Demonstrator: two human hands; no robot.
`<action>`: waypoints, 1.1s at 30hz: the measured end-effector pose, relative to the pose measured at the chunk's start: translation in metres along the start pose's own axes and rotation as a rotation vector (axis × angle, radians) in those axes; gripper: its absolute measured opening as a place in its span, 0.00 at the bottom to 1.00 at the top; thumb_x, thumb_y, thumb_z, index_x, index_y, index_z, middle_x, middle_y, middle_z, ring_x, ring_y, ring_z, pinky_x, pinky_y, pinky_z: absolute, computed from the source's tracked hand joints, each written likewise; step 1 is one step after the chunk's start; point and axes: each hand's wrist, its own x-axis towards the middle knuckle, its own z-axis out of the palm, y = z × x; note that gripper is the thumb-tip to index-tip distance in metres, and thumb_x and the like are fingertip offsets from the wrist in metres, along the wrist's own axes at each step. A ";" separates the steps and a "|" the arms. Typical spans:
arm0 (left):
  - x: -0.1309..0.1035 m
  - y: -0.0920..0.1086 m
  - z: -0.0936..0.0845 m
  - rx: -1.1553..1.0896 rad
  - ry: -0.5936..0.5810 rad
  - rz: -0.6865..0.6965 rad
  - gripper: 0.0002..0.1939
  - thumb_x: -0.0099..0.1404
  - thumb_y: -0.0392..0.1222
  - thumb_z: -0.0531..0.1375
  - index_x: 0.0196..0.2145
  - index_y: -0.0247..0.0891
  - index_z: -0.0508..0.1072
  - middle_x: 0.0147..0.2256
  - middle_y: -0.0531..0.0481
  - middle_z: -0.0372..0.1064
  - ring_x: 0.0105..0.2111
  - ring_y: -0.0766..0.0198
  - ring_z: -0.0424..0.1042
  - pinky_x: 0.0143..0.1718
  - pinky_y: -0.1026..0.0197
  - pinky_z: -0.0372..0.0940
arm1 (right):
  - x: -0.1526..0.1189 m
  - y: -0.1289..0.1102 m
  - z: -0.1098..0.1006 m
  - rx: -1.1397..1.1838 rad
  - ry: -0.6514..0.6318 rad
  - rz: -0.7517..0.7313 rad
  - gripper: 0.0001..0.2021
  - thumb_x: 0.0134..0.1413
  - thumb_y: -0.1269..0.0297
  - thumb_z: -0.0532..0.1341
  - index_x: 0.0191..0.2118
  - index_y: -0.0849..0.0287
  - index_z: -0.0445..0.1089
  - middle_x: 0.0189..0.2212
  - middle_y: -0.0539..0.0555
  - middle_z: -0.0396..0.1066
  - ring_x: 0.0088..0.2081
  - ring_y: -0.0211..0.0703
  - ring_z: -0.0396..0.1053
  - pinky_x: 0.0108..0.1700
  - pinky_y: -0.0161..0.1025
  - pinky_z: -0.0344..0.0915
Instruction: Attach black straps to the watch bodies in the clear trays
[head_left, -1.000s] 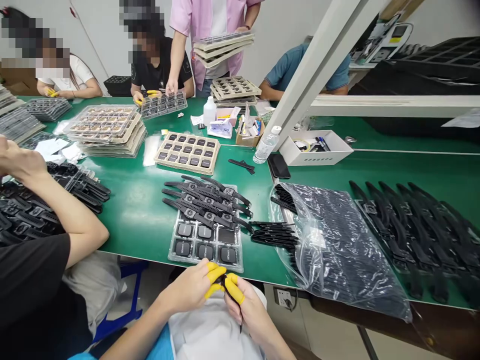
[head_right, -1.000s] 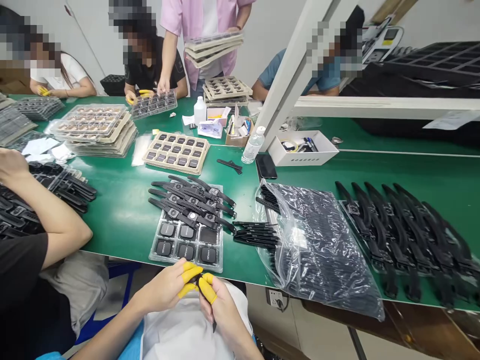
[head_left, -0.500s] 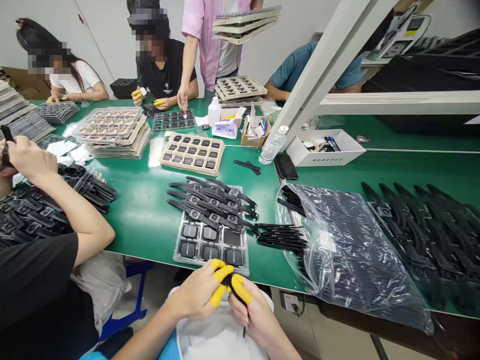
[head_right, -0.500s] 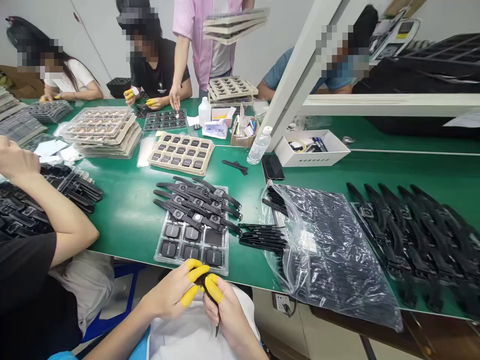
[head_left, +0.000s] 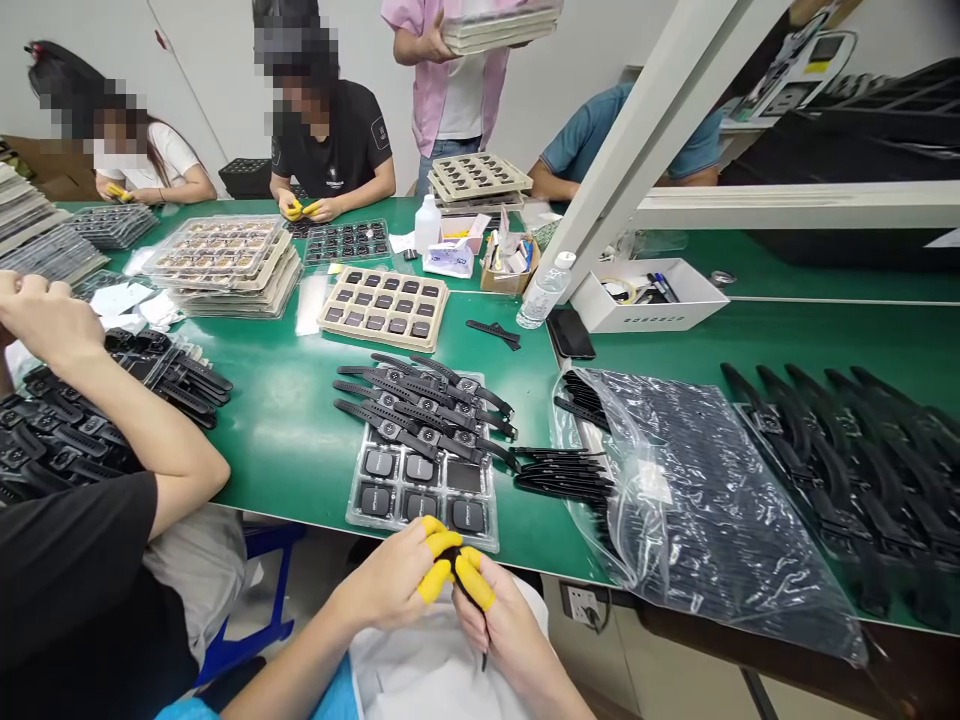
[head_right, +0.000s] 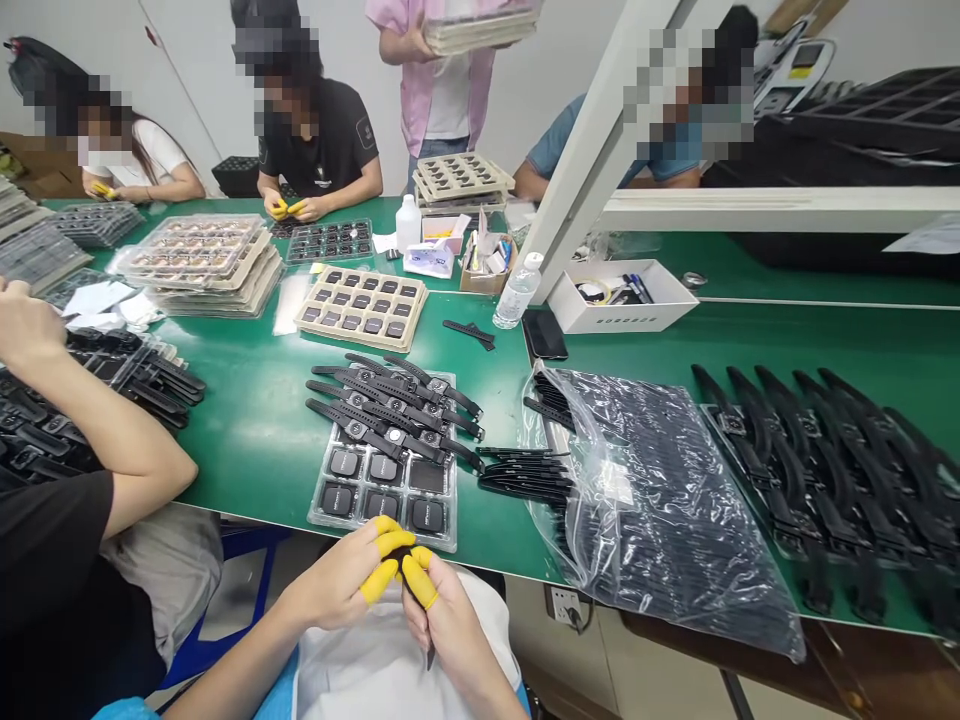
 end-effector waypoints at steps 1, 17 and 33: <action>-0.001 -0.003 0.002 -0.049 0.040 0.004 0.21 0.77 0.39 0.52 0.65 0.37 0.66 0.53 0.38 0.72 0.52 0.53 0.72 0.55 0.50 0.71 | 0.000 0.000 0.000 -0.009 0.007 -0.030 0.31 0.53 0.27 0.65 0.34 0.54 0.63 0.14 0.39 0.54 0.16 0.30 0.45 0.20 0.32 0.46; 0.002 -0.025 -0.001 -0.980 0.983 -0.206 0.18 0.69 0.54 0.69 0.44 0.40 0.70 0.42 0.48 0.81 0.27 0.65 0.79 0.28 0.63 0.74 | -0.003 -0.017 -0.016 -0.239 -0.241 0.063 0.31 0.56 0.28 0.63 0.33 0.56 0.69 0.17 0.40 0.50 0.20 0.32 0.40 0.23 0.36 0.39; -0.011 -0.009 0.011 -0.058 0.036 -0.097 0.33 0.66 0.28 0.53 0.68 0.42 0.68 0.62 0.42 0.73 0.63 0.54 0.72 0.64 0.50 0.69 | 0.005 0.001 0.005 -0.116 -0.118 0.028 0.33 0.48 0.27 0.67 0.35 0.56 0.66 0.13 0.40 0.58 0.16 0.30 0.45 0.20 0.34 0.42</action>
